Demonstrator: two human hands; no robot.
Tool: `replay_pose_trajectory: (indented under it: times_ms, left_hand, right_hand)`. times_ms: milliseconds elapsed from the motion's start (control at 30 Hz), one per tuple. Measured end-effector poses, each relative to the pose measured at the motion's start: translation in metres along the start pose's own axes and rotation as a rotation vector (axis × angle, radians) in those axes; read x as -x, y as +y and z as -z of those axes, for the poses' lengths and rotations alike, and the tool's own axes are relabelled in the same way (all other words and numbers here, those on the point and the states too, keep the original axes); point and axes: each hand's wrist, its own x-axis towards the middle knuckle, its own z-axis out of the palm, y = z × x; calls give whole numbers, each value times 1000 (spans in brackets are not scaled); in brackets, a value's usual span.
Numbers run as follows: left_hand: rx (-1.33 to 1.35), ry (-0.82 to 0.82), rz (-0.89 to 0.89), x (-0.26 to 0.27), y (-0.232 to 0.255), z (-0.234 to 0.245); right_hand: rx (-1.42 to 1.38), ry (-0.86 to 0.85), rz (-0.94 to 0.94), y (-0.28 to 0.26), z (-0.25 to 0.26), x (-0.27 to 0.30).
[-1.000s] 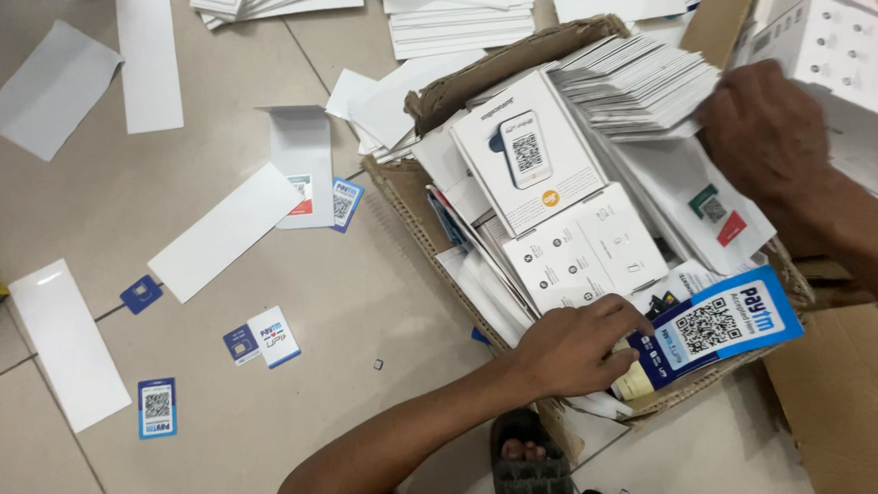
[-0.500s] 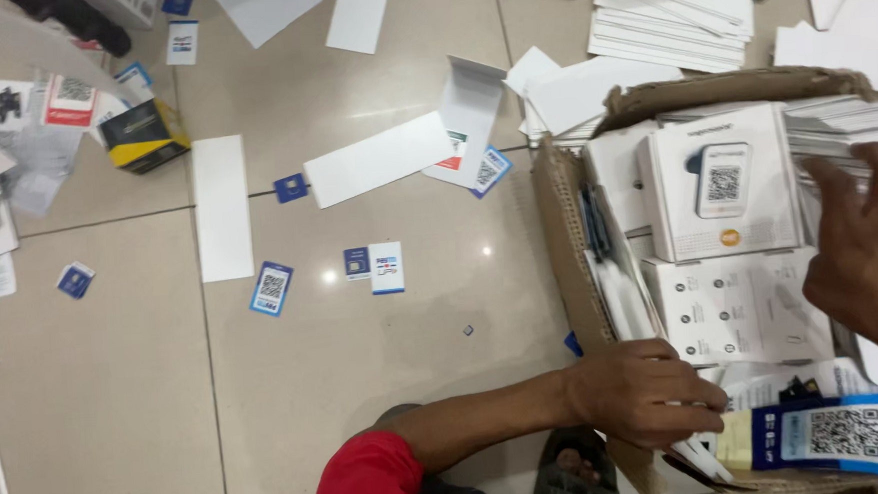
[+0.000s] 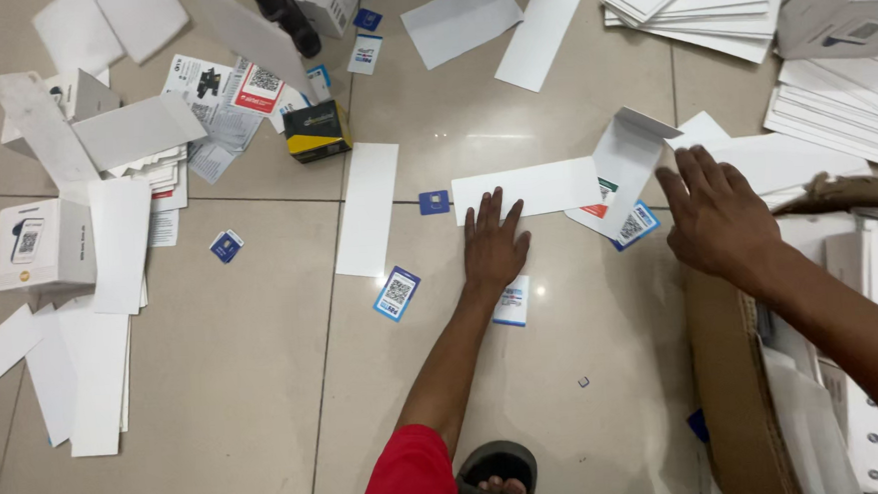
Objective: The person folds flat white paper sheets into small rectangular boxes and places them into a larger cardboard box. They also pick up and place a small yellow and black box into the larger box.
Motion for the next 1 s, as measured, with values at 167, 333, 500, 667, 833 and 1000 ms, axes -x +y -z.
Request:
replay_pose_trajectory:
  times_ms: [167, 333, 500, 667, 833, 1000]
  left_hand:
    - [-93, 116, 92, 50, -35, 34]
    - [-146, 140, 219, 47, -45, 41]
    - [-124, 170, 218, 47, -49, 41]
    - [-143, 156, 203, 47, -52, 38]
    - [-107, 194, 192, 48, -53, 39]
    - [-97, 248, 150, 52, -60, 29]
  right_hand:
    - [-220, 22, -135, 11, -68, -77]
    - [-164, -3, -331, -11, -84, -99]
    - [-221, -118, -475, -32, -69, -107]
    - [66, 506, -142, -8, -71, -104]
    - [-88, -26, -261, 1, -85, -112]
    - [-583, 291, -400, -26, -67, -90]
